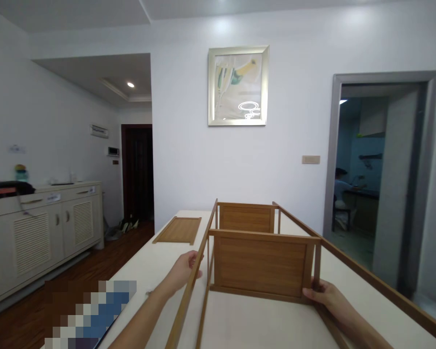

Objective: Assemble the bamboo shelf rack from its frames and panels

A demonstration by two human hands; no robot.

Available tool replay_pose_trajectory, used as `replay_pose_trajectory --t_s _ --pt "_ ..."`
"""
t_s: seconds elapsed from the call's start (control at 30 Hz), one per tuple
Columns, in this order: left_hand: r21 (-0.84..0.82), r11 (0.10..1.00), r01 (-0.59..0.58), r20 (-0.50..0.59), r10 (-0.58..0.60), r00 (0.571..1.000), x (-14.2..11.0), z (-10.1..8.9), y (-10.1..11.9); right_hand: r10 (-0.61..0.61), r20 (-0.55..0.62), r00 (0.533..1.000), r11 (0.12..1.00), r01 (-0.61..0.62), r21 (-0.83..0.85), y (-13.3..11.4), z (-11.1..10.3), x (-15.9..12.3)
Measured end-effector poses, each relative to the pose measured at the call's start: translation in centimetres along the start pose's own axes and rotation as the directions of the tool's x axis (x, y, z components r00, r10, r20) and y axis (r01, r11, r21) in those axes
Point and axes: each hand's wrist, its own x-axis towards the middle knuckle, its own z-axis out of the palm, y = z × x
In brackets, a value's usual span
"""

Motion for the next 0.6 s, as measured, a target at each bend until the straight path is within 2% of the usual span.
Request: replay_pose_trajectory --t_s 0.1,0.17,0.23,0.27,0.4,0.5,0.6 --pt "0.184 0.982 -0.047 -0.145 0.074 0.987 -1.6 -5.0 0.3 0.042 -0.002 0.999 0.999 -0.042 -0.016 0.3 -0.2 0.5" --pt "0.293 0.955 -0.046 -0.278 0.131 0.951 -2.9 -7.6 -0.5 0.053 -0.008 0.999 0.998 -0.053 -0.037 0.5 -0.1 0.7" --pt "0.393 0.919 -0.014 -0.4 0.184 0.898 -4.1 -9.0 -1.8 0.054 -0.02 0.998 0.996 -0.055 -0.063 0.3 0.1 0.7" --pt "0.44 0.898 0.004 -0.417 0.2 0.887 -4.5 -9.3 -2.6 0.053 -0.031 0.998 0.996 -0.056 -0.075 0.2 0.2 0.7" --pt "0.618 0.786 0.01 -0.284 0.212 0.935 -5.1 -9.3 -4.1 0.051 -0.121 0.991 0.987 -0.068 -0.144 -0.5 0.9 0.4" --pt "0.711 0.7 0.063 -0.278 0.198 0.94 -5.2 -9.6 -3.9 0.053 -0.163 0.985 0.977 -0.085 -0.198 -0.7 1.2 0.4" --pt "0.769 0.633 0.092 -0.222 0.129 0.967 -5.7 -10.0 -3.9 0.06 -0.153 0.986 0.976 -0.09 -0.199 -0.7 1.4 0.5"
